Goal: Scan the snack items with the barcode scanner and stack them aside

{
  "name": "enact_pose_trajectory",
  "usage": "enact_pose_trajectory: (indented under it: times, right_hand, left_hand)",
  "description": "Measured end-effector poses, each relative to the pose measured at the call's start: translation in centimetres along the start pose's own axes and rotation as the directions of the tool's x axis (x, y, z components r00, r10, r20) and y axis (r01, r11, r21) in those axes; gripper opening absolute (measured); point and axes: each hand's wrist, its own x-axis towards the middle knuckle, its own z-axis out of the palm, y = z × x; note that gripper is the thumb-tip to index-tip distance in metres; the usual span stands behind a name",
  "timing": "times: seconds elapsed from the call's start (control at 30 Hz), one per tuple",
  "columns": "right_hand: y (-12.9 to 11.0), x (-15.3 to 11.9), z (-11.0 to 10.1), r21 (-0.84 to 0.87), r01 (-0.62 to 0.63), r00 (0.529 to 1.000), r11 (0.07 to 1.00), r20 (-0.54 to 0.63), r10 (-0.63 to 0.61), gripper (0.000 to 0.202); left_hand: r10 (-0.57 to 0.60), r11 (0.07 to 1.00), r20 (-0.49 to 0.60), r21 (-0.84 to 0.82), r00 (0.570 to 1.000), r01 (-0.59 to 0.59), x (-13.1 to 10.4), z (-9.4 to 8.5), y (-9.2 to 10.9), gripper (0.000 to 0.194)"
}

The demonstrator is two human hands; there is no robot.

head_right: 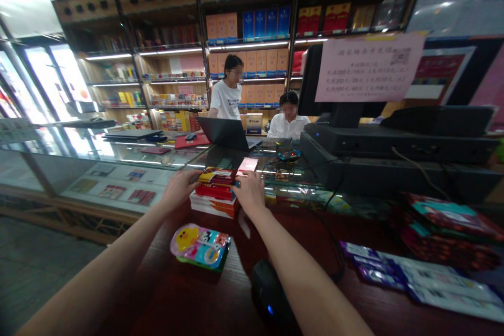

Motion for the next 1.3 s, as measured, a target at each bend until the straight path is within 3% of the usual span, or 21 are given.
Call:
enact_pose_trajectory:
  times: [0.13, 0.2, 0.47, 0.67, 1.07, 1.3]
  right_hand:
    - [-0.1, -0.7, -0.1, -0.123, 0.079, 0.995, 0.989, -0.059, -0.086, 0.02]
    - [-0.2, -0.9, -0.1, -0.152, 0.105, 0.992, 0.983, -0.059, -0.115, 0.021]
    - [-0.8, -1.1, -0.4, -0.246, 0.165, 0.982, 0.955, -0.054, -0.183, 0.041]
    - [-1.3, -1.1, -0.7, -0.354, 0.22, 0.966, 0.909, -0.048, -0.252, 0.042]
    - [-1.6, -1.3, -0.6, -0.408, 0.267, 0.95, 0.873, -0.04, -0.309, 0.041]
    - [-0.3, -2.5, -1.9, -0.355, 0.231, 0.96, 0.906, -0.067, -0.271, 0.038]
  left_hand:
    - [0.136, 0.962, -0.068, 0.246, 0.988, -0.116, -0.7, 0.1, 0.1, 0.037]
    - [0.147, 0.951, -0.077, 0.286, 0.986, -0.12, -0.8, 0.1, 0.0, 0.036]
    - [0.077, 0.953, -0.001, 0.294, 0.997, -0.073, -0.8, -0.4, 0.8, 0.04]
    - [0.059, 0.939, 0.046, 0.337, 0.997, -0.071, -0.5, -0.7, 1.0, 0.036]
    - [0.081, 0.934, 0.046, 0.346, 0.996, -0.093, -0.4, -0.7, 0.5, 0.032]
    - [0.174, 0.901, -0.062, 0.412, 0.983, -0.134, -1.6, -1.2, 2.7, 0.049]
